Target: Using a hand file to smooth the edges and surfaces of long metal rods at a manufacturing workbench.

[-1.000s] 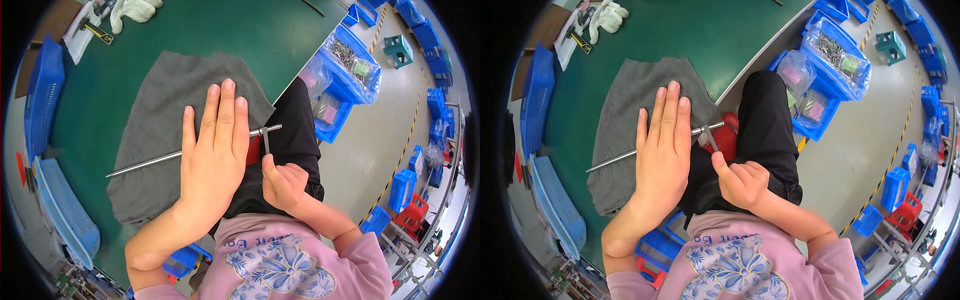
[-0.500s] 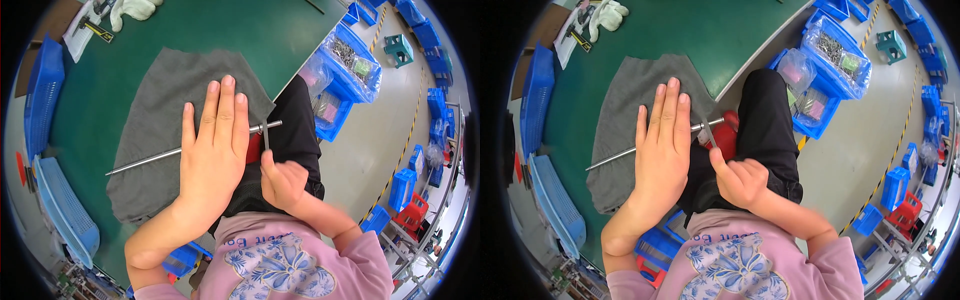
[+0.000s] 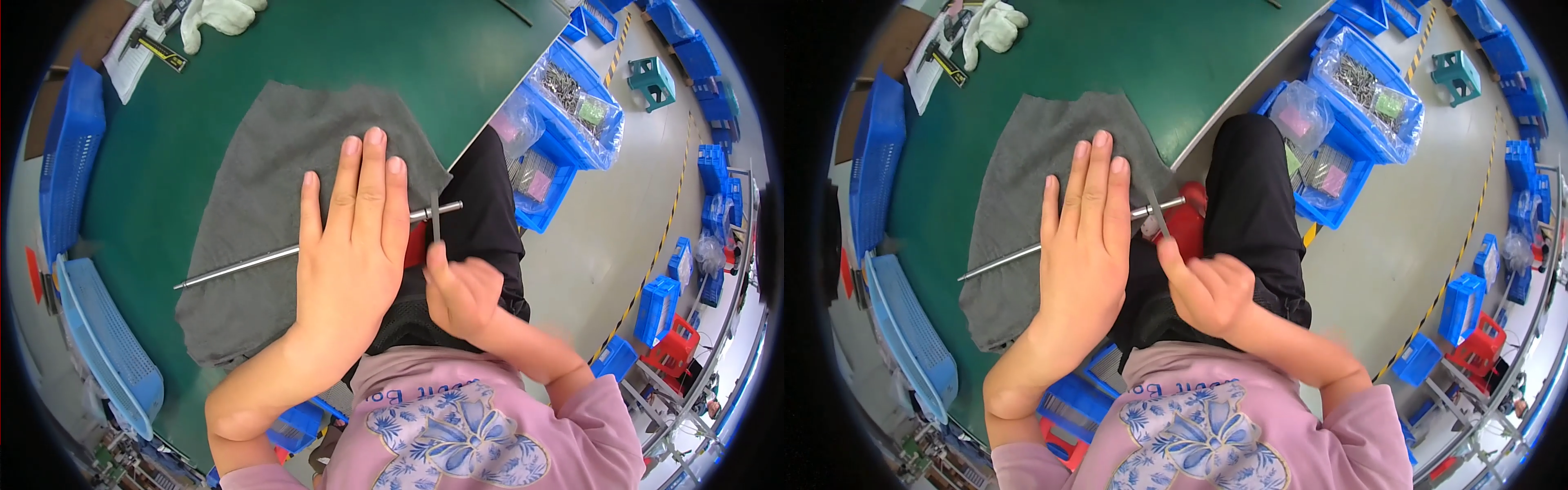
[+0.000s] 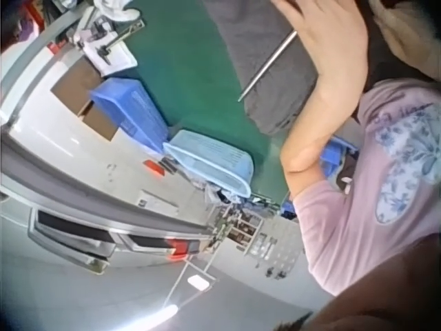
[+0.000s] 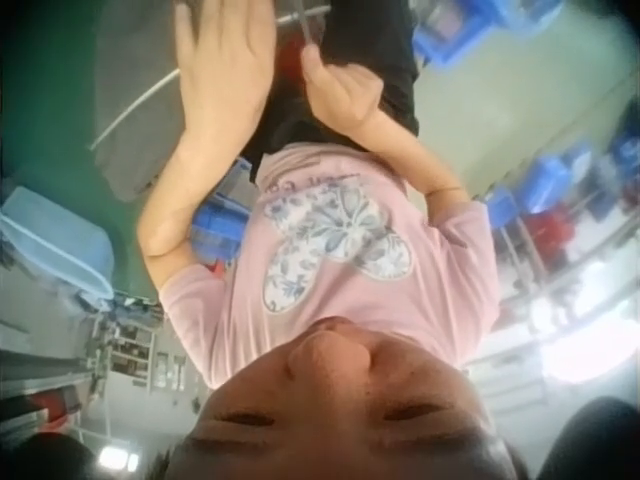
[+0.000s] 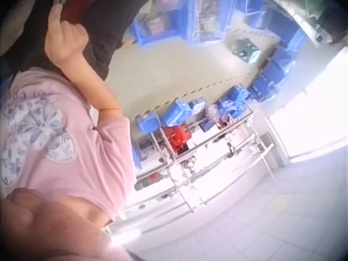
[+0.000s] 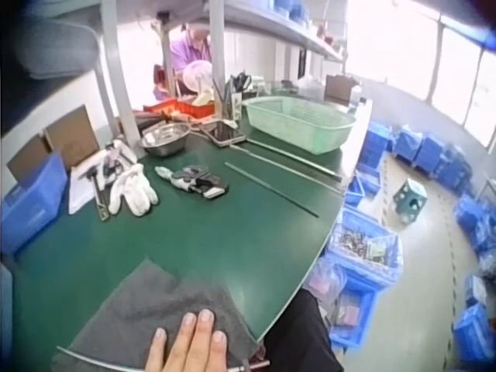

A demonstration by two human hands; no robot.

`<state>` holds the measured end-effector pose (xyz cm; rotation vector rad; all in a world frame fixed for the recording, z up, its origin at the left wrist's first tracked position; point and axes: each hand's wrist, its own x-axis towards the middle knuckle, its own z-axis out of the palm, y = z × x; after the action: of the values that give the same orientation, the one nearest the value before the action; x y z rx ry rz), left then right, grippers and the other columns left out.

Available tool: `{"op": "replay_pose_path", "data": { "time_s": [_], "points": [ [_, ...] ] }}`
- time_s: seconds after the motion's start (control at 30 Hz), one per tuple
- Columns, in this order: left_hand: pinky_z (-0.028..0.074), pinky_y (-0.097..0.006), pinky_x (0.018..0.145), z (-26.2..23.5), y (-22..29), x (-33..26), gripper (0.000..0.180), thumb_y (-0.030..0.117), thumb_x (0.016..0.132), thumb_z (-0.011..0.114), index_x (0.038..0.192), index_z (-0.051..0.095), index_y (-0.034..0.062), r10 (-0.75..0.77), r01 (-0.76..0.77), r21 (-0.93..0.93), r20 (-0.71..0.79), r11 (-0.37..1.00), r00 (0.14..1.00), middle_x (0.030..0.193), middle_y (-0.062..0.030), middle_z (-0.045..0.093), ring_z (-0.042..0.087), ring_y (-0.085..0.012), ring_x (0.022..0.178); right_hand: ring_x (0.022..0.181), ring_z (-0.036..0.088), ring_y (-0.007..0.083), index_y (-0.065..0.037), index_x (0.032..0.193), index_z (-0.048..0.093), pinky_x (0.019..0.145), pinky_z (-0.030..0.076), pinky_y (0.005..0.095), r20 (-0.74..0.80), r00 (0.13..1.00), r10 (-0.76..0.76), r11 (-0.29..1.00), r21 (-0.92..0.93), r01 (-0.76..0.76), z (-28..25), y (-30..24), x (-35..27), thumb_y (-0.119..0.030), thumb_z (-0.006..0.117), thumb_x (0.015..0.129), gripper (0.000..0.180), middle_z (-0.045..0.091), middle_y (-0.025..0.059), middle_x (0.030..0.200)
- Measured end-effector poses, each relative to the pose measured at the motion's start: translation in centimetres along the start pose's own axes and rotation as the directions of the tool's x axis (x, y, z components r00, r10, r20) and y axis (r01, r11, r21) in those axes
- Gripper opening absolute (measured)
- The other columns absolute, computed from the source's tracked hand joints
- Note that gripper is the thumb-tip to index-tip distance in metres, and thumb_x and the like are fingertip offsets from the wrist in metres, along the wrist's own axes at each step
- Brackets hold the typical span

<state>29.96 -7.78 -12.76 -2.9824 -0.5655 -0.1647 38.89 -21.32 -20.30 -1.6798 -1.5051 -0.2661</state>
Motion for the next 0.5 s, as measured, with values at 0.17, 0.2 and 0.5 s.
{"op": "replay_pose_path", "data": {
  "time_s": [0.17,0.2,0.5],
  "points": [
    [0.036,-0.054,0.103,-0.2,0.1,0.1,0.056,0.014,0.082,0.055,0.133,0.04,-0.004,-0.003,0.002,-0.015,-0.011,1.0,1.0,0.146,-0.0206,0.035,0.037,-0.0334,0.135,0.039,0.038,0.0127,0.006,0.107,0.065,0.038,0.029,0.0256,-0.11,0.994,-0.002,1.0,0.006,0.003,0.5,1.1,3.0,0.01,0.063,0.06,0.047,0.036,-0.0008,0.052],
    [0.036,-0.054,0.103,-0.2,0.1,0.3,0.056,0.015,0.083,0.055,0.133,0.04,-0.0037,-0.007,0.007,-0.028,-0.011,1.0,1.0,0.147,-0.0206,0.034,0.036,-0.0333,0.135,0.038,0.037,0.0129,0.006,0.108,0.065,0.038,0.029,0.0256,-0.132,0.991,-0.012,1.0,-0.005,0.011,0.6,0.9,2.8,0.01,0.063,0.06,0.048,0.036,-0.0004,0.051],
    [0.035,-0.054,0.104,-0.1,0.3,0.0,0.056,0.017,0.084,0.055,0.134,0.04,-0.0029,-0.014,0.014,-0.001,0.012,1.0,1.0,0.147,-0.0208,0.033,0.035,-0.0331,0.136,0.038,0.036,0.0132,0.005,0.107,0.067,0.038,0.029,0.0274,-0.017,0.996,0.086,0.996,-0.032,-0.086,-1.3,-0.5,2.1,0.007,0.061,0.065,0.042,0.037,0.0,0.051]
  ]
}}
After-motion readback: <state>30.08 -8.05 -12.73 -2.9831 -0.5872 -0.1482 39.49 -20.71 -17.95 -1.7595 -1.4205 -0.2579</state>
